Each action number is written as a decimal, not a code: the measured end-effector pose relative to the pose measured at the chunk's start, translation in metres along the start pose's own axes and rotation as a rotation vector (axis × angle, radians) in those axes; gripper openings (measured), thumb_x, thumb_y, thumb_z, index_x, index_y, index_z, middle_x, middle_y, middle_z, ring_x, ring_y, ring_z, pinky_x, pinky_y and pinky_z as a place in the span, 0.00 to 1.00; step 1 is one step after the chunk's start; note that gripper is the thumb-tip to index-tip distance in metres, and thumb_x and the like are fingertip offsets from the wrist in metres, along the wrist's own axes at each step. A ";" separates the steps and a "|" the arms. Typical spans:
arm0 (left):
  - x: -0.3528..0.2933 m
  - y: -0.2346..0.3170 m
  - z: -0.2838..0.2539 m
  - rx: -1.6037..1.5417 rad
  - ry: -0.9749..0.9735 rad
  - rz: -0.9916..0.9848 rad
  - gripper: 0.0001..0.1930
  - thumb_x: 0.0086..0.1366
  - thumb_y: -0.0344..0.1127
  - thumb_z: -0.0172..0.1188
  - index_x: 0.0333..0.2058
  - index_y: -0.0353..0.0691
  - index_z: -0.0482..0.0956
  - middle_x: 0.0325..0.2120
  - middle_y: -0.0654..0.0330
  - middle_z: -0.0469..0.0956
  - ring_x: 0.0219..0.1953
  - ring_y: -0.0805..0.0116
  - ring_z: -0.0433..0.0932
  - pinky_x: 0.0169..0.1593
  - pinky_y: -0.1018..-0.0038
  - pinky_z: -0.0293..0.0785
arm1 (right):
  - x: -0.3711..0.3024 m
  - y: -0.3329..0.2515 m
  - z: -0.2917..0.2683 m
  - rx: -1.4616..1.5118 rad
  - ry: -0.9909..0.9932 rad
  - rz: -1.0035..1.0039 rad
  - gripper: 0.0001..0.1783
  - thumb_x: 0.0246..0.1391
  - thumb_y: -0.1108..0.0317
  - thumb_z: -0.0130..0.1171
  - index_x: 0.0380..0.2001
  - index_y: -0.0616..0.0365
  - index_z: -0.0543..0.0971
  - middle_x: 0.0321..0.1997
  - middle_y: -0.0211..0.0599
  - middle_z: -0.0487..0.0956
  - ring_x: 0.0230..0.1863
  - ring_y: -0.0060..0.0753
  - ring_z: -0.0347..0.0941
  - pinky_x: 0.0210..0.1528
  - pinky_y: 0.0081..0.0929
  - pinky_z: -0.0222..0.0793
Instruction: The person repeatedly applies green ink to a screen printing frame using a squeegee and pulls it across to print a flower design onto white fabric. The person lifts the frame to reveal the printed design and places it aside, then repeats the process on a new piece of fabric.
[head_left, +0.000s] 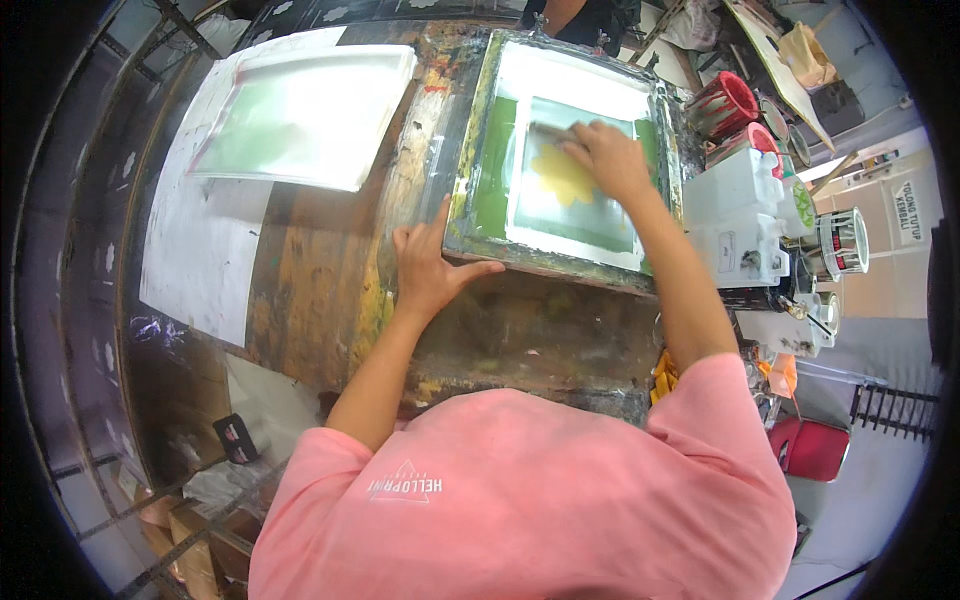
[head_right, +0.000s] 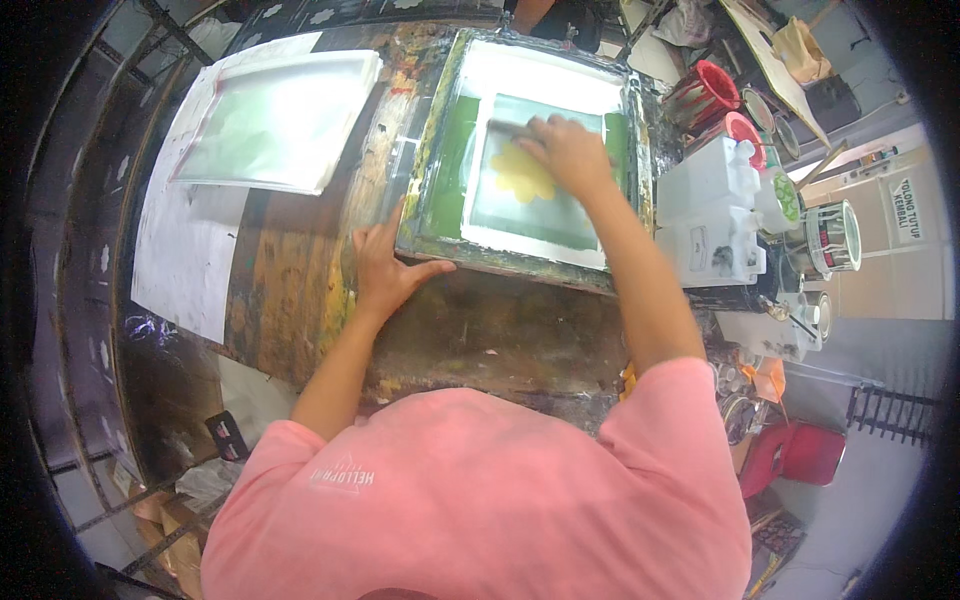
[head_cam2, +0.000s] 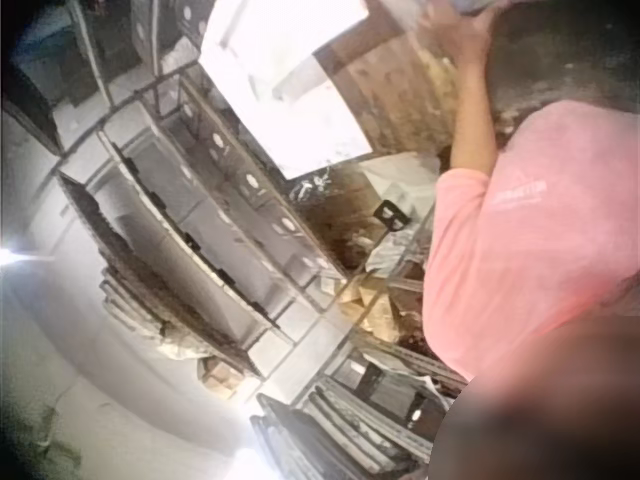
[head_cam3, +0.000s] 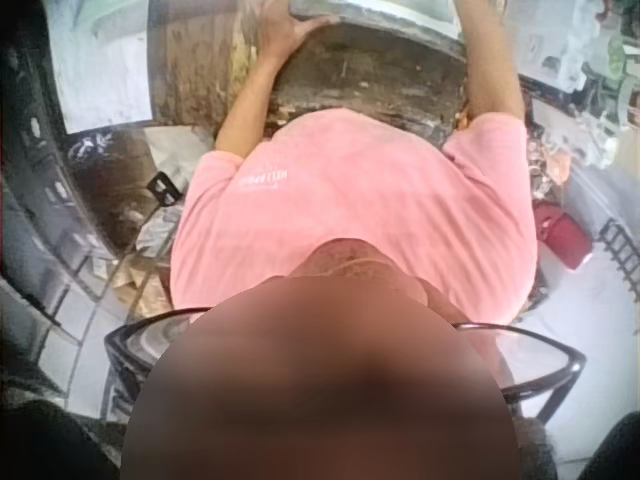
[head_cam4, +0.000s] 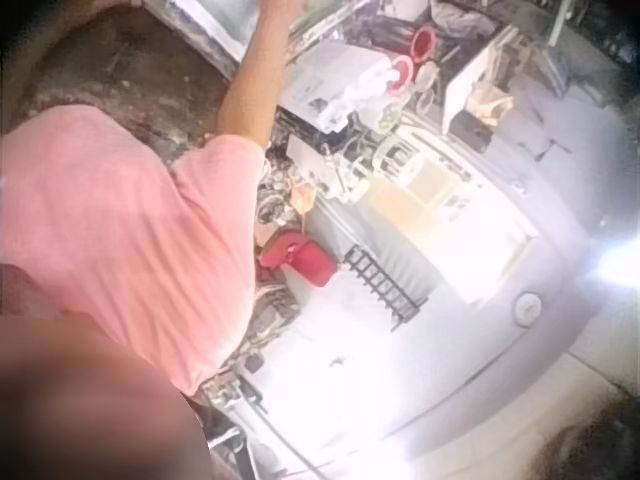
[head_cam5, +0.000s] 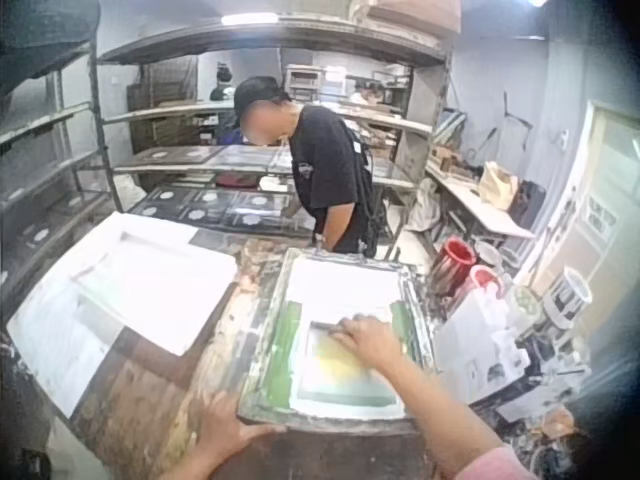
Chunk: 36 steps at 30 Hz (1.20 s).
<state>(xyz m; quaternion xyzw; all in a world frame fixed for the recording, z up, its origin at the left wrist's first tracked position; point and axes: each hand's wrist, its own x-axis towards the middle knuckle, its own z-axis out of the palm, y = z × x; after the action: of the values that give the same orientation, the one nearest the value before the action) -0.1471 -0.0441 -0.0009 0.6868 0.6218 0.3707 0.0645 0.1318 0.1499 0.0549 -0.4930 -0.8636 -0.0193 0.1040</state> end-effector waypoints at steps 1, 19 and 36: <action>-0.001 0.000 0.000 0.000 0.004 0.003 0.63 0.40 0.74 0.76 0.68 0.34 0.71 0.29 0.56 0.76 0.36 0.59 0.72 0.55 0.61 0.62 | -0.018 -0.017 -0.009 0.000 -0.030 0.003 0.23 0.66 0.39 0.55 0.45 0.46 0.80 0.39 0.39 0.83 0.42 0.49 0.82 0.40 0.52 0.79; 0.072 0.076 -0.033 -0.801 0.213 -0.174 0.57 0.54 0.56 0.81 0.71 0.26 0.60 0.62 0.42 0.72 0.66 0.55 0.67 0.67 0.58 0.63 | -0.064 -0.089 -0.147 -0.176 0.572 -0.040 0.14 0.60 0.54 0.62 0.36 0.54 0.81 0.33 0.35 0.79 0.39 0.43 0.76 0.50 0.48 0.62; 0.019 0.047 0.004 0.129 -0.230 -0.048 0.57 0.64 0.77 0.55 0.70 0.24 0.62 0.72 0.36 0.62 0.76 0.41 0.56 0.75 0.34 0.32 | 0.004 -0.073 -0.222 -0.089 0.635 0.019 0.22 0.58 0.50 0.59 0.23 0.60 0.80 0.25 0.49 0.80 0.33 0.55 0.78 0.44 0.50 0.66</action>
<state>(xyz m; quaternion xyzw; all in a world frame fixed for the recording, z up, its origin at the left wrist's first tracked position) -0.1079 -0.0359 0.0300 0.7125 0.6491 0.2470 0.0999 0.1030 0.0861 0.2781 -0.4745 -0.7816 -0.2088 0.3469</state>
